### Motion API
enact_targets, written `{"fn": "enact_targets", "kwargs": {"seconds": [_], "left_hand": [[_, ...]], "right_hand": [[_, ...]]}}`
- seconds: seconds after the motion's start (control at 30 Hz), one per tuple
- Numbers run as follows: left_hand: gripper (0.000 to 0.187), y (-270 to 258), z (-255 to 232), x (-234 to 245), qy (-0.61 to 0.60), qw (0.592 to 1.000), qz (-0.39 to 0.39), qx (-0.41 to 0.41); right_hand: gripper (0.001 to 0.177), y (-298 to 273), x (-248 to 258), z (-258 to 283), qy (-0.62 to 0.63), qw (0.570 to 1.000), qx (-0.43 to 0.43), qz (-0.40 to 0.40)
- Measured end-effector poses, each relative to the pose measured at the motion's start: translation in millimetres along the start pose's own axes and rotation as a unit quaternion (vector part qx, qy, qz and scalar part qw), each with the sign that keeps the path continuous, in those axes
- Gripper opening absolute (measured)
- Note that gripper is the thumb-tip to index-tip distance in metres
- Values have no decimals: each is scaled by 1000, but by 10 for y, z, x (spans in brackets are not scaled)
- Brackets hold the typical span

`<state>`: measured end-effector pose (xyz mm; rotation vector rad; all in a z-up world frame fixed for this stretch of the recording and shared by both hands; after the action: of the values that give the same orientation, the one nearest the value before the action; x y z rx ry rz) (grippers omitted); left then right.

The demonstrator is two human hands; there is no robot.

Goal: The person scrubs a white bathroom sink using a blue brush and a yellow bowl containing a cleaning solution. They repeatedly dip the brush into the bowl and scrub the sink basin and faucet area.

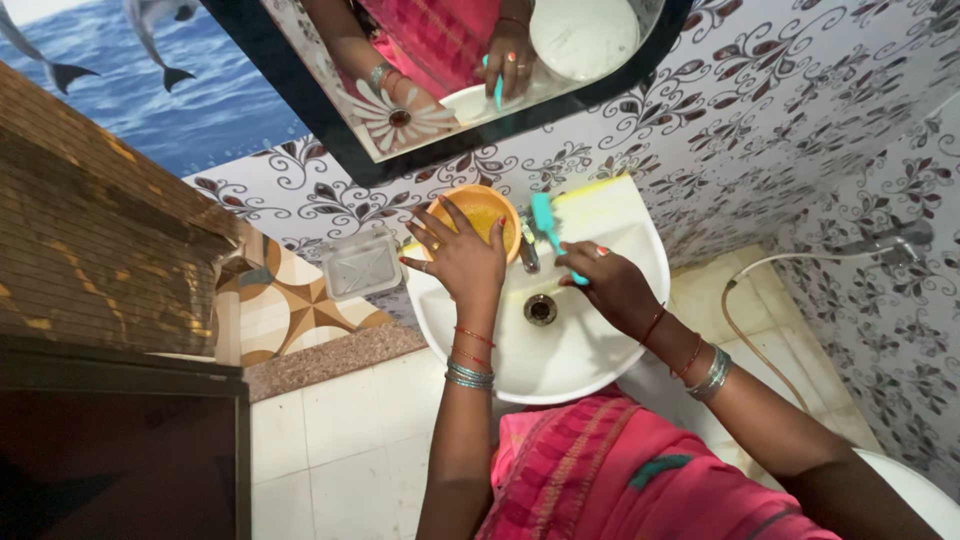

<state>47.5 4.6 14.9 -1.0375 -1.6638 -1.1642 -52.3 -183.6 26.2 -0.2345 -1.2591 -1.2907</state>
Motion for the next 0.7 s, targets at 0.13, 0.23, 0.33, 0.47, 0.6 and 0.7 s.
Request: {"fn": "enact_targets", "kwargs": {"seconds": [0.13, 0.23, 0.33, 0.47, 0.6, 0.7], "left_hand": [[86, -11, 4, -26, -2, 1000, -9, -1], [86, 8, 5, -44, -4, 1000, -3, 1], [87, 52, -16, -13, -18, 1000, -13, 1], [86, 28, -4, -46, 2, 1000, 7, 3], [86, 25, -1, -50, 5, 1000, 11, 3], [89, 39, -2, -49, -16, 1000, 8, 10]], "right_hand": [[21, -81, 55, -233, -125, 987, -90, -34], [22, -115, 139, -314, -144, 986, -76, -44], [22, -166, 183, -197, -60, 997, 12, -42], [22, -296, 203, -270, -117, 991, -11, -56], [23, -429, 121, -318, -113, 988, -70, -78], [24, -501, 9, -166, -42, 998, 48, 14]]}}
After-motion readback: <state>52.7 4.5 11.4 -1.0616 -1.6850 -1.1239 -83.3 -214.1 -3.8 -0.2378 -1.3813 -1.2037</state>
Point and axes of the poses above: each hand's wrist, its own y-axis towards the middle knuckle, its own x-axis out of the back of the hand, z = x × y, the point moved 5 cm from there along y, towards the middle knuckle, and after that the axes turned 8 degrees about x, right-handed, at the moved point
